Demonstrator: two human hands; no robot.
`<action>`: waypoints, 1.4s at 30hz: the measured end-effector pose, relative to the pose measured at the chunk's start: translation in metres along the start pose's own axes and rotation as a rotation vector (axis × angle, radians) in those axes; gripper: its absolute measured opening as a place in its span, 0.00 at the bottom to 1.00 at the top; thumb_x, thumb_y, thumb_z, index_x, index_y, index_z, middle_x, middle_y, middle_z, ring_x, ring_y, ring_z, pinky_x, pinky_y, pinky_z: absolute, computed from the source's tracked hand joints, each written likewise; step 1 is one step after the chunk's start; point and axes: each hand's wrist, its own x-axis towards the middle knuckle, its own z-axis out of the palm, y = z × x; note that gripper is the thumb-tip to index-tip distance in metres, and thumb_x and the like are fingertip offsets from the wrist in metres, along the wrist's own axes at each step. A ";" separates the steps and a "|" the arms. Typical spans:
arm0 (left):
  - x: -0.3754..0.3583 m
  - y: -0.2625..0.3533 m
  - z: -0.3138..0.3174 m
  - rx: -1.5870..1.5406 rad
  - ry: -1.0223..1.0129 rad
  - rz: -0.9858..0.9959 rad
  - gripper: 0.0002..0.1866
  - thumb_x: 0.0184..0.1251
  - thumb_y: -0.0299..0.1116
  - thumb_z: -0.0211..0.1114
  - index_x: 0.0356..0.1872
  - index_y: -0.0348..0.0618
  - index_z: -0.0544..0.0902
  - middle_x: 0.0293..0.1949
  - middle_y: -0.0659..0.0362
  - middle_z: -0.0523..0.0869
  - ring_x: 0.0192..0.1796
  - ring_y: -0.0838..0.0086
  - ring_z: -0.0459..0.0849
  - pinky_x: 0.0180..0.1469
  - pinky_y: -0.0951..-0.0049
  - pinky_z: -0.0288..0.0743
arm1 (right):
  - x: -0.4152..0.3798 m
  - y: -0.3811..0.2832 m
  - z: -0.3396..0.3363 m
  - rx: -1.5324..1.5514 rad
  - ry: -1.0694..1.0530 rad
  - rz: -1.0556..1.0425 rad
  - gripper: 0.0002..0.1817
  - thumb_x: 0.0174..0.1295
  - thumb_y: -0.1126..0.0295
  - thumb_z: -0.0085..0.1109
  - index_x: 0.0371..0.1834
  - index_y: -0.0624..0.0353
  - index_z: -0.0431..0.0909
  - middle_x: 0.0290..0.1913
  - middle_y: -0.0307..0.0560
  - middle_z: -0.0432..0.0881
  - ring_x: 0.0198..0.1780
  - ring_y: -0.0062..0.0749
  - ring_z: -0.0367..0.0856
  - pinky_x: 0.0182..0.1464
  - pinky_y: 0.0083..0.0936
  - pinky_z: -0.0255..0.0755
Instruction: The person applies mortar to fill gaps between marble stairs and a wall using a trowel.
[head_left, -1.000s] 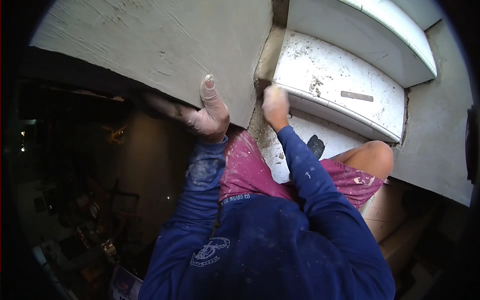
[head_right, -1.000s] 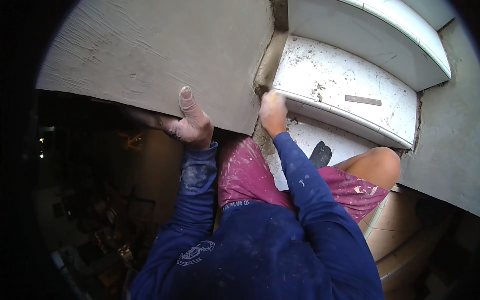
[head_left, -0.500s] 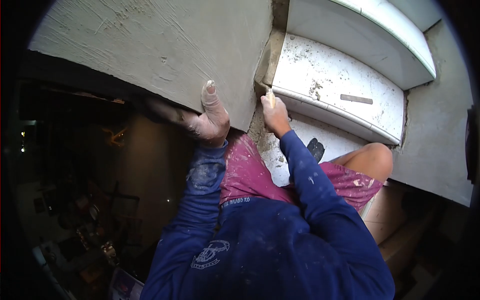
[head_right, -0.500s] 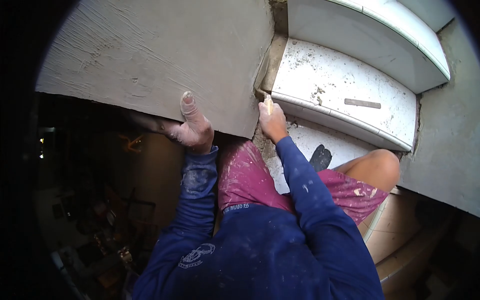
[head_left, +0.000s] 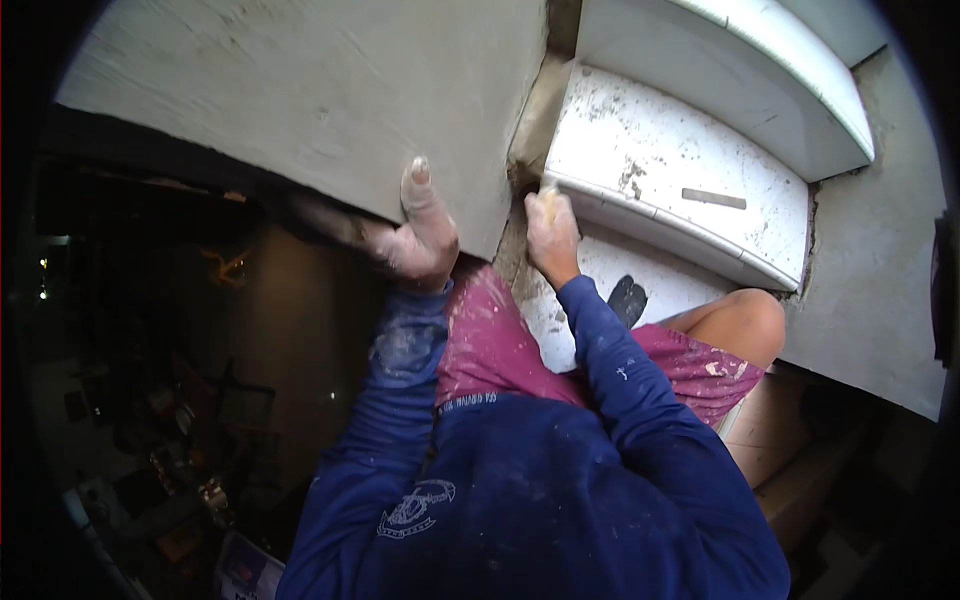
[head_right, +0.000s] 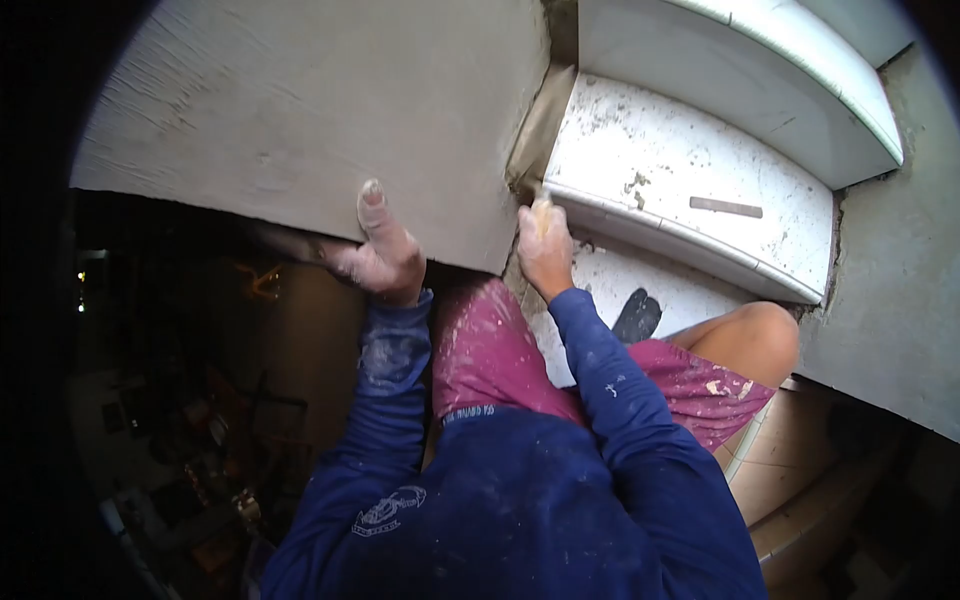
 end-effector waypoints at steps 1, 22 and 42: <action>-0.003 0.001 -0.006 0.026 -0.031 -0.011 0.46 0.70 0.35 0.65 0.76 0.30 0.43 0.75 0.36 0.45 0.74 0.47 0.51 0.73 0.48 0.45 | -0.007 -0.008 0.006 0.176 0.116 0.090 0.17 0.70 0.57 0.54 0.38 0.63 0.71 0.27 0.55 0.76 0.34 0.45 0.79 0.40 0.42 0.73; 0.000 0.000 -0.006 -0.020 -0.038 0.016 0.44 0.70 0.32 0.65 0.76 0.31 0.45 0.72 0.40 0.53 0.69 0.55 0.63 0.69 0.57 0.61 | -0.011 -0.022 0.005 0.088 0.163 0.075 0.20 0.68 0.54 0.55 0.41 0.64 0.72 0.34 0.67 0.81 0.38 0.64 0.81 0.43 0.52 0.73; 0.000 -0.026 -0.008 0.012 -0.020 0.322 0.50 0.69 0.36 0.67 0.76 0.28 0.39 0.74 0.33 0.47 0.75 0.44 0.54 0.75 0.50 0.50 | -0.002 -0.004 -0.026 -0.005 0.118 0.076 0.22 0.67 0.53 0.58 0.41 0.66 0.74 0.37 0.68 0.82 0.41 0.62 0.82 0.43 0.46 0.73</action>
